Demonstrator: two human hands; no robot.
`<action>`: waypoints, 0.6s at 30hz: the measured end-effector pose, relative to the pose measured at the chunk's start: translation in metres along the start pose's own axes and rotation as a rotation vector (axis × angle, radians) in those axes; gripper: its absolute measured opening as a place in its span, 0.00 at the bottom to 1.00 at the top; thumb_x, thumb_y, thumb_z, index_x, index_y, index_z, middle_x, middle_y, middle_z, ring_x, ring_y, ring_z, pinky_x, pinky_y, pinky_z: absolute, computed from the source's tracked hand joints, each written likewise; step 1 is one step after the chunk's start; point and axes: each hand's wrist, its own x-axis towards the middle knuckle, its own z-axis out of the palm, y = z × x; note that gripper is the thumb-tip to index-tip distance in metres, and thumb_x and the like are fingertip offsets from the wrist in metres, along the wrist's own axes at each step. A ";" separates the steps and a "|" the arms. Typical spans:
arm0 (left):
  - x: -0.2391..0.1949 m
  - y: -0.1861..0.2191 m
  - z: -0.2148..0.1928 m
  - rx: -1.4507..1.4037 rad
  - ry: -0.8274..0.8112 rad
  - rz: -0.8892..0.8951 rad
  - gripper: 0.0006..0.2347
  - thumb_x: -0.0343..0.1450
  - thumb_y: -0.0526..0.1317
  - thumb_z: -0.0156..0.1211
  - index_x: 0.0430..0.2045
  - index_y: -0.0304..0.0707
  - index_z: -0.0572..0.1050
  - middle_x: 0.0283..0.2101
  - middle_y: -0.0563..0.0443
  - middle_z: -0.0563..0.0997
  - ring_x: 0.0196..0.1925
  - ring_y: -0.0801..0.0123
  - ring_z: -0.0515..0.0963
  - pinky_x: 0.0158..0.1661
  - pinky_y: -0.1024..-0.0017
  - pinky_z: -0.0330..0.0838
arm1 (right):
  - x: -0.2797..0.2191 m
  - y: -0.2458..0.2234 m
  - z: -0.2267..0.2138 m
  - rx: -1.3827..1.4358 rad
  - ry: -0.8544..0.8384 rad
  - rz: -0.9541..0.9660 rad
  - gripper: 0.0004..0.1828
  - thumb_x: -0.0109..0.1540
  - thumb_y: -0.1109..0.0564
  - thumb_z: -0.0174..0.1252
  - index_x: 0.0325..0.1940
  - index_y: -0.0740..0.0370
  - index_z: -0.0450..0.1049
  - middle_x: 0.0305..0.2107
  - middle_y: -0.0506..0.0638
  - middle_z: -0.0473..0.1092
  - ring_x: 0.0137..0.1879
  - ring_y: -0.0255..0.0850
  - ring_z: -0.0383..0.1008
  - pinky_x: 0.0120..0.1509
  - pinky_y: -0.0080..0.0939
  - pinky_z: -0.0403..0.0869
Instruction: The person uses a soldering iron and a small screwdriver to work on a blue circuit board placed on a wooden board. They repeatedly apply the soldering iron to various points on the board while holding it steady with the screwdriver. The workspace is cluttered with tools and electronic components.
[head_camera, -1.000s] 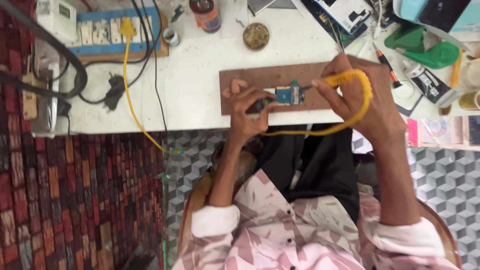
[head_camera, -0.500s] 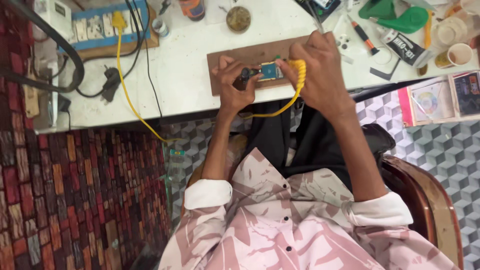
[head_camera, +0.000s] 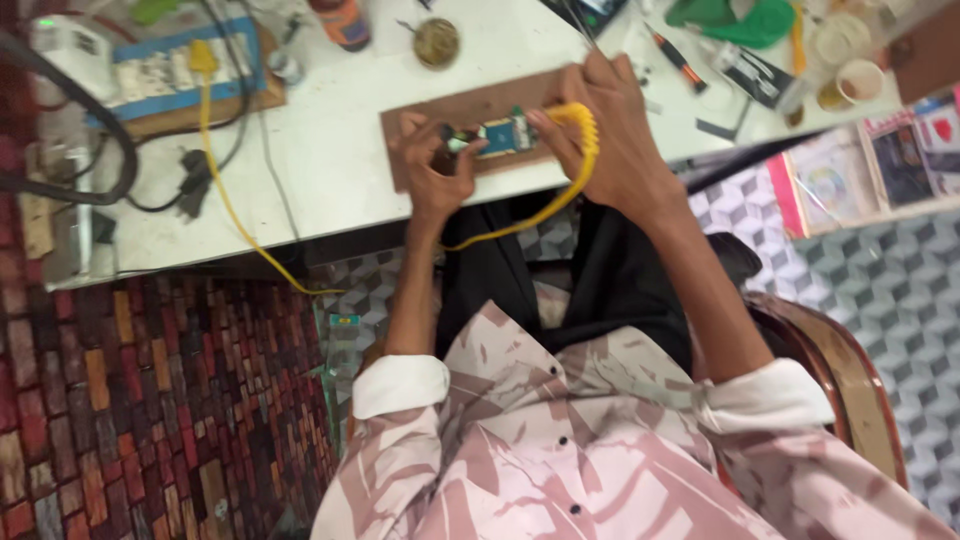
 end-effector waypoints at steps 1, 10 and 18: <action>-0.002 0.001 0.003 0.011 0.007 -0.022 0.04 0.63 0.34 0.73 0.25 0.35 0.83 0.27 0.46 0.80 0.37 0.59 0.72 0.43 0.61 0.63 | -0.003 -0.001 -0.002 0.041 -0.009 -0.007 0.18 0.73 0.48 0.59 0.38 0.64 0.68 0.31 0.54 0.65 0.45 0.50 0.61 0.55 0.53 0.58; -0.005 0.004 0.001 0.010 -0.006 -0.054 0.06 0.62 0.38 0.75 0.27 0.40 0.83 0.29 0.52 0.82 0.38 0.62 0.70 0.43 0.63 0.56 | -0.002 0.004 -0.003 0.072 0.005 0.055 0.20 0.78 0.49 0.57 0.38 0.66 0.69 0.25 0.54 0.61 0.42 0.46 0.57 0.49 0.47 0.59; 0.000 0.012 -0.003 -0.002 -0.038 -0.098 0.06 0.62 0.38 0.75 0.26 0.40 0.84 0.24 0.54 0.78 0.37 0.64 0.68 0.44 0.62 0.54 | 0.010 -0.001 -0.014 0.065 -0.049 0.051 0.20 0.72 0.48 0.60 0.34 0.65 0.70 0.21 0.52 0.62 0.37 0.46 0.57 0.42 0.49 0.60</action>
